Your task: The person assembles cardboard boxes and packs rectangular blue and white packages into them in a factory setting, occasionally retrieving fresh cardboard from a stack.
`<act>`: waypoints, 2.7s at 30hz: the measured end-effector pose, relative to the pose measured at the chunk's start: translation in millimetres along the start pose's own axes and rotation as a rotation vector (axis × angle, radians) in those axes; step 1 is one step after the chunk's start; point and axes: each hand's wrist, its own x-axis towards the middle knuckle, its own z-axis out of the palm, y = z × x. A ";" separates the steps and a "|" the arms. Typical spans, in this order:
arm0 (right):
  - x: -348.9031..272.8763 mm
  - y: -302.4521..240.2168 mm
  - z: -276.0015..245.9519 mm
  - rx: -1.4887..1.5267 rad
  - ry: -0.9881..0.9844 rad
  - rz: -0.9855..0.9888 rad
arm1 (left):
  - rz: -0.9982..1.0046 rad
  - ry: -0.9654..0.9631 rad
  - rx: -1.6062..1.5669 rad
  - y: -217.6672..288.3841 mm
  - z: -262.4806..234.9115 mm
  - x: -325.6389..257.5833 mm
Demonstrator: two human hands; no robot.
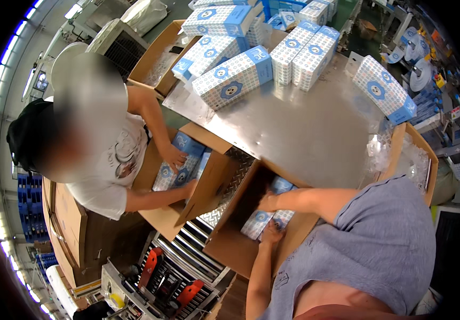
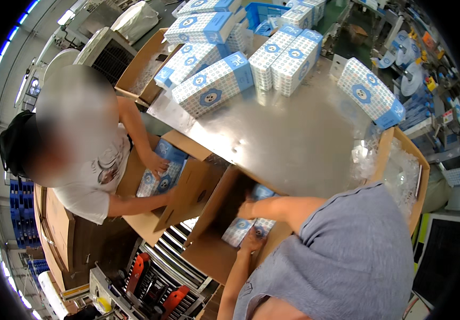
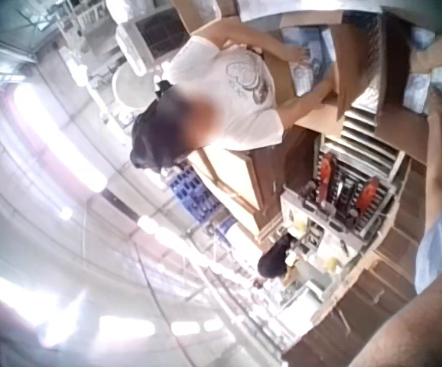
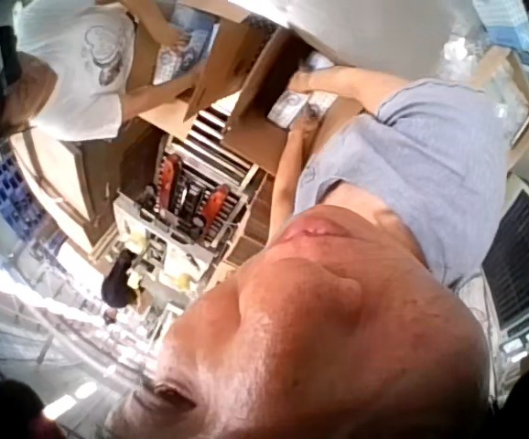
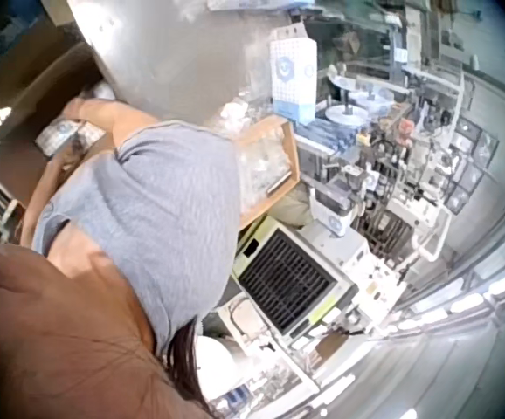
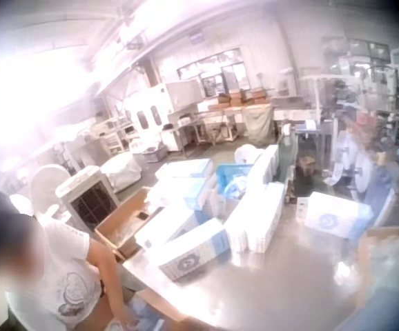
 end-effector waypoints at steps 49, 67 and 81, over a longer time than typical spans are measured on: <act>-302.9 160.2 -290.2 1.388 0.998 -0.420 | 0.053 0.756 -0.108 100.5 -108.2 -172.1; 38.3 14.4 -4.3 -0.337 0.550 -0.221 | -0.145 0.179 0.005 -38.2 -53.8 7.6; -254.7 14.4 -137.4 1.131 1.069 -0.270 | 0.083 0.177 -0.164 -82.3 -82.5 53.1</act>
